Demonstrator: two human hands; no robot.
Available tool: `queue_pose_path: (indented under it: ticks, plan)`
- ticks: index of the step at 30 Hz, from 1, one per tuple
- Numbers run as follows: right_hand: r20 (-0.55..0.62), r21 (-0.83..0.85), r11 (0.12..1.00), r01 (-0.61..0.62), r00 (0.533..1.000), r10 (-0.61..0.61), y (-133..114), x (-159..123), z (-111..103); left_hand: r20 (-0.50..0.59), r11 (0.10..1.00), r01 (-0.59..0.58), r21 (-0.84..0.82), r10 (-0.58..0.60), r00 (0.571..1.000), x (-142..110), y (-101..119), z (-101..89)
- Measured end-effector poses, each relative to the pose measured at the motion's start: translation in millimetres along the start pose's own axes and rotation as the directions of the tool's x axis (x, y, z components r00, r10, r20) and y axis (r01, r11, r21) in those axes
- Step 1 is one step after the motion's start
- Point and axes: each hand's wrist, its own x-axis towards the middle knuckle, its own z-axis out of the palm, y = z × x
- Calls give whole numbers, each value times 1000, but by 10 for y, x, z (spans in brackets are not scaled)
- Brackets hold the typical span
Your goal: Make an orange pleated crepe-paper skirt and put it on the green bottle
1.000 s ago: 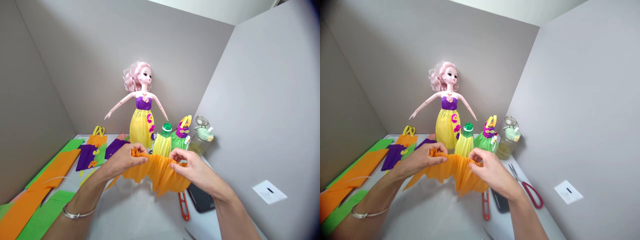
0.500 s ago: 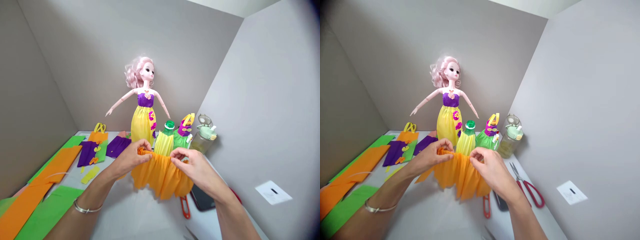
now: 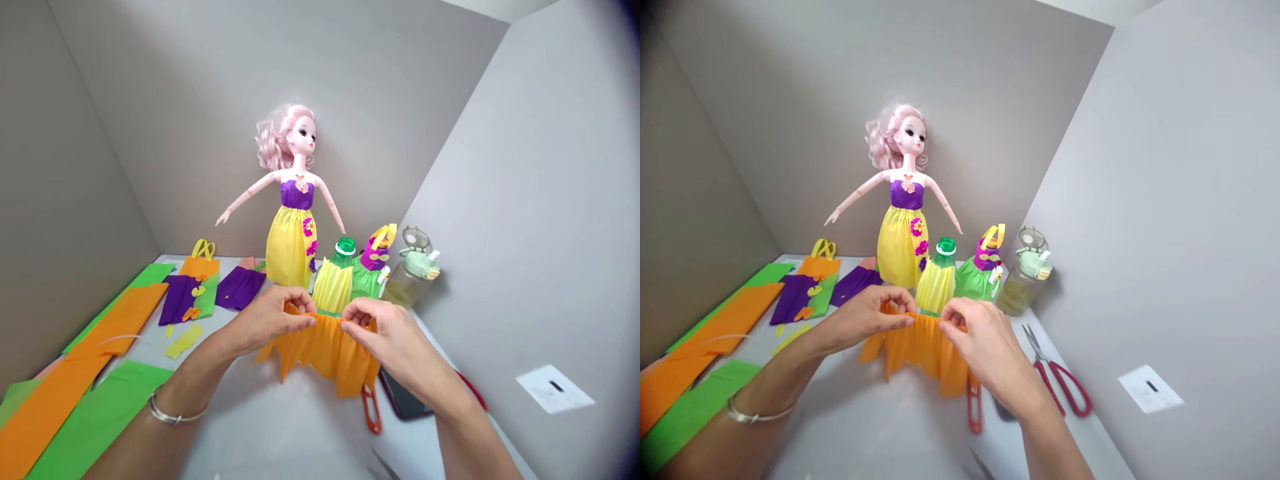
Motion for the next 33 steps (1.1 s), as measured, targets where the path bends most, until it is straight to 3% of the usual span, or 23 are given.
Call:
queue_pose_path:
  ticks: [9,20,33]
  plan:
    - [-57,-5,1000,-29,998,29,-21,34,28,-93,997,-77,25,79,993,123,-72,61]
    - [-185,-156,987,-27,983,-3,20,86,102,-163,991,-105,78,116,980,184,-142,81]
    - [-263,-154,986,-60,965,18,104,146,176,-233,980,-95,172,135,963,250,-203,112]
